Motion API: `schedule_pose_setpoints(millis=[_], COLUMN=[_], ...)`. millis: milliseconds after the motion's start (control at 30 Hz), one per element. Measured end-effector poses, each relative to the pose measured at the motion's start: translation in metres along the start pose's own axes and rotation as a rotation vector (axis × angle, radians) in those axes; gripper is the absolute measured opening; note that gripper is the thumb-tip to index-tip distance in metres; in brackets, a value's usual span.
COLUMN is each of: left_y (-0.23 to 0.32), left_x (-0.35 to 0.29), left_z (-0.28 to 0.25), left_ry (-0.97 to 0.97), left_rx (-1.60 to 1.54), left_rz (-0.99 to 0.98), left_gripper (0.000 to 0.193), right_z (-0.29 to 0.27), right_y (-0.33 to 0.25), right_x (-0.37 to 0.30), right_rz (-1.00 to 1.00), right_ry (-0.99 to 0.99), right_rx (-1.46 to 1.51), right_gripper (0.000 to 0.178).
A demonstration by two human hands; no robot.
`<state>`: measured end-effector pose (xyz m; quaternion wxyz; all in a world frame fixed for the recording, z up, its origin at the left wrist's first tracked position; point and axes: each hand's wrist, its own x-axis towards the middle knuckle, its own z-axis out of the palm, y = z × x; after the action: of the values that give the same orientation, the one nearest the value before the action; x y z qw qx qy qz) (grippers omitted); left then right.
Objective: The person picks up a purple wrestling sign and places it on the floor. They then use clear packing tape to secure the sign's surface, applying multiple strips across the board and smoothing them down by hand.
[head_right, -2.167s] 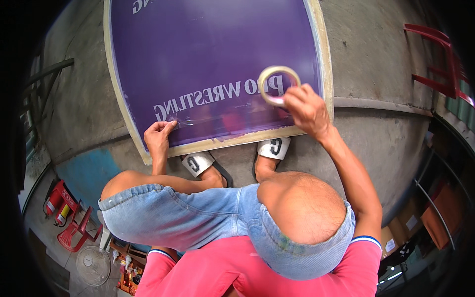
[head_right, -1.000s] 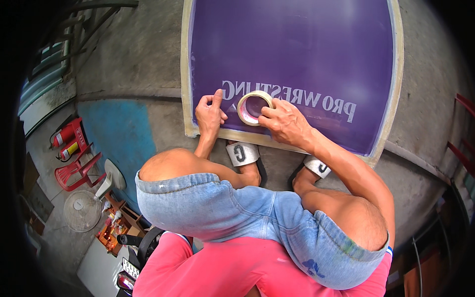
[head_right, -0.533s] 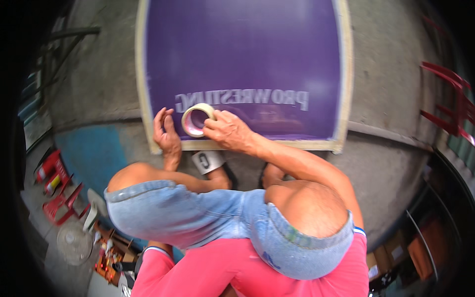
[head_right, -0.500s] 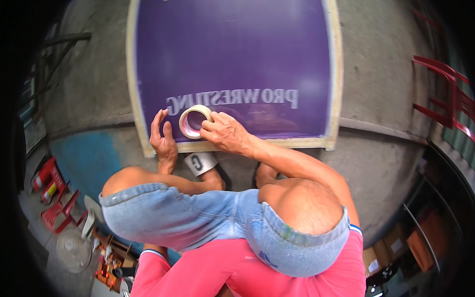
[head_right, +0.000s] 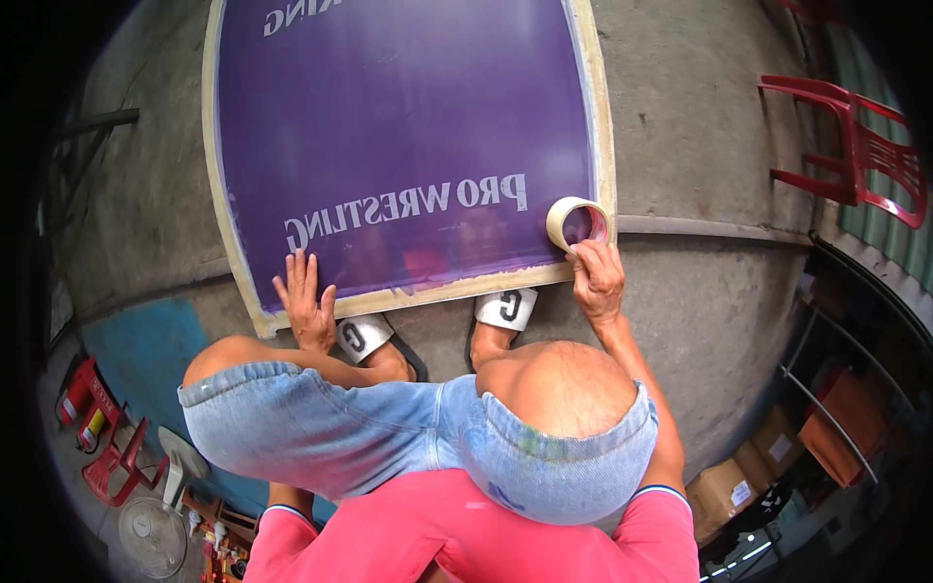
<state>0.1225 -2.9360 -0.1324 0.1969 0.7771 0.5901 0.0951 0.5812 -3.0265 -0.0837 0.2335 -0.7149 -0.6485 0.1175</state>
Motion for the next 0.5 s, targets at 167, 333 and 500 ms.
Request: schedule_pose_setpoints(millis=[167, 333, 500], left_y=[-0.033, 0.042, 0.112], left_x=[-0.008, 0.097, 0.164], left_z=[-0.01, -0.059, -0.072], left_ry=[0.188, 0.299, 0.124], left_rx=[0.152, -0.32, -0.538], left_rz=[-0.18, 0.248, 0.452], left_gripper=[0.049, 0.027, 0.048], right_z=[-0.001, 0.026, 0.062], right_y=[-0.033, -0.083, -0.156], right_x=[0.024, 0.072, 0.127], right_rz=[0.021, 0.053, 0.211], right_ry=[0.115, 0.094, -0.051], right_rx=[0.161, 0.383, 0.698], right_gripper=[0.022, 0.016, 0.014])
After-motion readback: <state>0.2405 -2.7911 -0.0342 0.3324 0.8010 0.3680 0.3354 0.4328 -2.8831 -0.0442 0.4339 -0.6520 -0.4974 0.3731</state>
